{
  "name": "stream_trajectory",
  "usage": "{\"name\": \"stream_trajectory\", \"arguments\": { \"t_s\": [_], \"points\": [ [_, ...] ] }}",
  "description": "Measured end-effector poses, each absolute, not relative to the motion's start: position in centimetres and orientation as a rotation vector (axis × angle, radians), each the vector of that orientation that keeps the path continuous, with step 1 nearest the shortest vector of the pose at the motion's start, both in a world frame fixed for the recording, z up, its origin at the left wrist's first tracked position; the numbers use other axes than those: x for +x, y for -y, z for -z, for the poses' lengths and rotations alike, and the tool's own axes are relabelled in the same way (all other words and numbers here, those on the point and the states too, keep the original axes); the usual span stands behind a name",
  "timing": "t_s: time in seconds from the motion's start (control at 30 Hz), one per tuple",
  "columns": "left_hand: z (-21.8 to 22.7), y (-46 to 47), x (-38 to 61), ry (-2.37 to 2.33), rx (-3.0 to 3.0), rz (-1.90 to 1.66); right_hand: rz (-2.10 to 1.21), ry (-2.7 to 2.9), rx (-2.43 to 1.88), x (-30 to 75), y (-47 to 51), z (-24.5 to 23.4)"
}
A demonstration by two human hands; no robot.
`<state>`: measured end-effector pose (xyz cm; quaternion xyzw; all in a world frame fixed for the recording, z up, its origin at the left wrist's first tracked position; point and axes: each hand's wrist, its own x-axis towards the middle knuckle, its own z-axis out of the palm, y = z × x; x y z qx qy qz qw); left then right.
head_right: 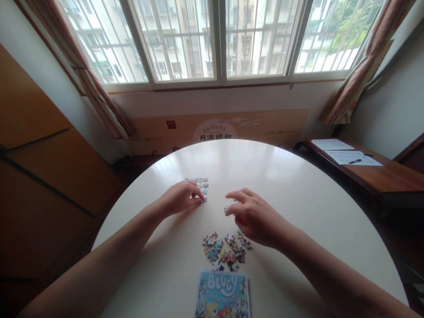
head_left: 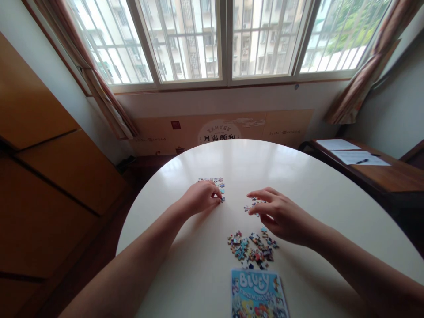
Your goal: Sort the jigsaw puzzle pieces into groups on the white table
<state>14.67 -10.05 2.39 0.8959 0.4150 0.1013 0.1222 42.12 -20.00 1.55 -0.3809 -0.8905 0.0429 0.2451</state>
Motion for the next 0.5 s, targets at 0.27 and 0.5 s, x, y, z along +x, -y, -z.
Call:
{"name": "stream_trajectory", "arguments": {
  "t_s": [0.27,0.5],
  "points": [
    [-2.25,10.05,14.79,-1.221,2.598,-0.325,-0.114,2.435,-1.047,42.15,19.96,-1.6],
    [-2.25,9.99,14.82,-1.221,2.598,-0.309,-0.086,2.421,-1.058,42.45,19.73,-1.47]
  ]
}}
